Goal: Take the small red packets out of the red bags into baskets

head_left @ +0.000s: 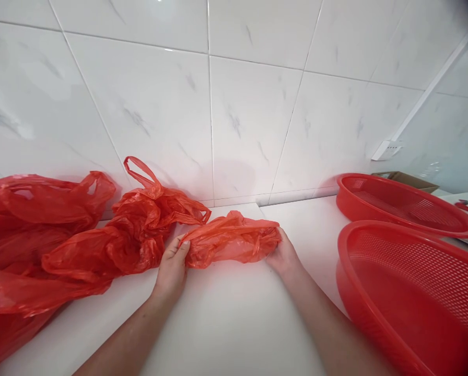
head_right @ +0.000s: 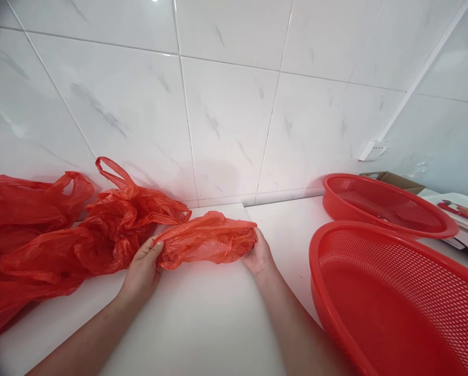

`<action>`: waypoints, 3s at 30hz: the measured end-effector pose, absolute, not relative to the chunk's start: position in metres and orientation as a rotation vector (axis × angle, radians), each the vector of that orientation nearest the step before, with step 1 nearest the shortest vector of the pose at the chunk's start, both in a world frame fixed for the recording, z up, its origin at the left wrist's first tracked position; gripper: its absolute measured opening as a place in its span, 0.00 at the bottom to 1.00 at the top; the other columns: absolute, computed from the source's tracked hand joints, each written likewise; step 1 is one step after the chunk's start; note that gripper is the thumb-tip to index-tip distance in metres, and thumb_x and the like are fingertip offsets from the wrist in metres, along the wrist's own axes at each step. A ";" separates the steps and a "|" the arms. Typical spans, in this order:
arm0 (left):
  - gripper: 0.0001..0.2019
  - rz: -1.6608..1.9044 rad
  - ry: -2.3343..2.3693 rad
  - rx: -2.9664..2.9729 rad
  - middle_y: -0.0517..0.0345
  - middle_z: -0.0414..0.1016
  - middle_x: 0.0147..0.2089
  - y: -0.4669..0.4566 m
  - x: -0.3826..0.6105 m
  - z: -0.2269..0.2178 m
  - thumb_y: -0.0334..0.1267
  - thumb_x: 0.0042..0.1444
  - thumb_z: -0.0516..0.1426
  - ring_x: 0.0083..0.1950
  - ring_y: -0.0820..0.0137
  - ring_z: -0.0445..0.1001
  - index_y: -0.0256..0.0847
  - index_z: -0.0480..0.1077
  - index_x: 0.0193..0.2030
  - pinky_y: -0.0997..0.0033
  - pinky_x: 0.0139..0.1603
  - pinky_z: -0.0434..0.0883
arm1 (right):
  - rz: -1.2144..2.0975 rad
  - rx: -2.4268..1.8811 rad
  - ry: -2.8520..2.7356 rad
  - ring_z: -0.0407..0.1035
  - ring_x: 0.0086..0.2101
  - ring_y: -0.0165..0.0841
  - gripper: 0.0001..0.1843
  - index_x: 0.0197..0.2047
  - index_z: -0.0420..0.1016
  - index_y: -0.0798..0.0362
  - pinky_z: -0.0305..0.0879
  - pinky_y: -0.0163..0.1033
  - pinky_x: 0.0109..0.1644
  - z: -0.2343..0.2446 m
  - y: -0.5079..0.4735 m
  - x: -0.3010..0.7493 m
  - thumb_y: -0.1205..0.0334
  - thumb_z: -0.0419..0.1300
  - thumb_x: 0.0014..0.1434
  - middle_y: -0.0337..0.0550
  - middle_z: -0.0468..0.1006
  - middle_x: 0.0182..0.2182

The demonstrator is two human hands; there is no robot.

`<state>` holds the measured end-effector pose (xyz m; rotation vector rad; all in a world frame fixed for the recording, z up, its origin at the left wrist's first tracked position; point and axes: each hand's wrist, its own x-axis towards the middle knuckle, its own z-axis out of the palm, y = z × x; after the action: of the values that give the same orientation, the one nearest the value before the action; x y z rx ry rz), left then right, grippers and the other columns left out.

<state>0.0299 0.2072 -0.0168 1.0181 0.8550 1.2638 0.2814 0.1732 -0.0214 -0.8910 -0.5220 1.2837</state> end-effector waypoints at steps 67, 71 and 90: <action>0.17 1.209 1.218 1.433 0.62 0.65 0.26 0.203 0.017 -0.014 0.52 0.56 0.51 0.29 0.72 0.65 0.40 0.62 0.27 0.77 0.30 0.66 | 1.488 -0.693 -0.447 0.70 0.34 0.32 0.10 0.38 0.75 0.50 0.65 0.38 0.37 -0.025 0.168 0.278 0.56 0.61 0.53 0.38 0.77 0.34; 0.18 1.207 1.217 1.427 0.62 0.65 0.25 0.204 0.017 -0.015 0.53 0.56 0.52 0.27 0.73 0.64 0.40 0.62 0.27 0.77 0.30 0.66 | 1.477 -0.700 -0.455 0.70 0.34 0.32 0.10 0.38 0.75 0.50 0.65 0.37 0.37 -0.025 0.168 0.278 0.56 0.61 0.53 0.38 0.77 0.33; 0.18 1.203 1.204 1.425 0.61 0.66 0.24 0.204 0.017 -0.015 0.53 0.55 0.52 0.26 0.72 0.64 0.40 0.63 0.27 0.76 0.29 0.65 | 1.473 -0.726 -0.449 0.71 0.33 0.32 0.10 0.36 0.75 0.49 0.65 0.37 0.37 -0.019 0.166 0.275 0.56 0.63 0.51 0.37 0.78 0.32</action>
<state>0.0173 0.2037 -0.0153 1.4247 1.2037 1.2029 0.2753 0.1658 -0.0189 -0.7263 -0.4488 1.4733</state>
